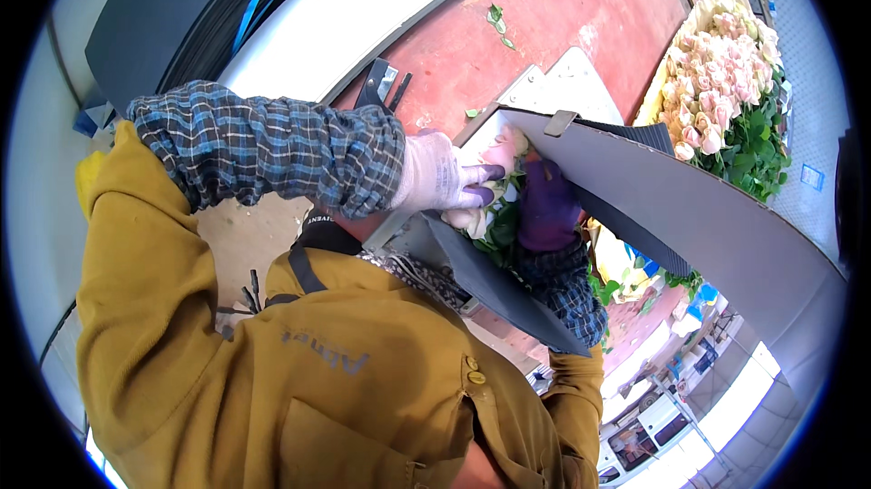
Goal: The person arranges pink roses and green foliage into a black rectangular box, then wraps the box in clear plastic film and seals it with tape. The person repeats the process with a second box, placing flowers and foliage inside and wrapping it.
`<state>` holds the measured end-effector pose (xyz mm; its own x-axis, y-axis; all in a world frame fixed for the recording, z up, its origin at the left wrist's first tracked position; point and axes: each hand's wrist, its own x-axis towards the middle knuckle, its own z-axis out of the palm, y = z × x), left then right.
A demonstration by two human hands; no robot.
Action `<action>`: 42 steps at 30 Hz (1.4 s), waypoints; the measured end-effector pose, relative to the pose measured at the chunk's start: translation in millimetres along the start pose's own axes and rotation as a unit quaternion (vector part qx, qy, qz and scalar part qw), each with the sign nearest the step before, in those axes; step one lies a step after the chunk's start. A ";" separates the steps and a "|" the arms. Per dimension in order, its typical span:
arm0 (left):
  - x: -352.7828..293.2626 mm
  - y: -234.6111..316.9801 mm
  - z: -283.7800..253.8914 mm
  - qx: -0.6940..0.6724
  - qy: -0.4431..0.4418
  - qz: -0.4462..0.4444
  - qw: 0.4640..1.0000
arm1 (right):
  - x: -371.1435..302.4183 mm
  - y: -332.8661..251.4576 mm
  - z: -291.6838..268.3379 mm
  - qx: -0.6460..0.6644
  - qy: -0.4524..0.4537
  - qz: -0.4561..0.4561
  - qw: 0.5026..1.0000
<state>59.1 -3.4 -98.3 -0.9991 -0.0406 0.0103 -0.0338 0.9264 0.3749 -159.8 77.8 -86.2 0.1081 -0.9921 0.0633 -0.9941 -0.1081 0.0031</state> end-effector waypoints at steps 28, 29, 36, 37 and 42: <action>41.9 -63.6 -29.0 -0.004 -0.035 0.056 0.998 | -15.5 3.1 -24.7 0.132 0.046 -0.159 0.977; 41.7 -63.0 -30.4 0.000 -0.045 0.049 0.998 | -13.9 2.5 -28.1 0.149 0.036 -0.177 0.972; 43.0 -64.6 -28.8 0.009 -0.050 0.052 0.997 | -13.2 6.2 -16.6 0.145 0.014 -0.202 0.968; 42.9 -65.5 -26.7 0.009 -0.046 0.050 0.998 | -12.5 6.0 -17.2 0.148 0.005 -0.199 0.969; 44.3 -56.6 -35.2 -0.015 -0.057 0.015 0.998 | -11.6 6.1 -15.1 0.153 0.009 -0.197 0.969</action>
<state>17.6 -70.9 -86.5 -0.9960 0.0322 -0.0836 -0.0043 0.9149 0.4037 -167.2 89.6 -71.8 0.4751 -0.8695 0.1350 -0.8285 -0.4937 -0.2643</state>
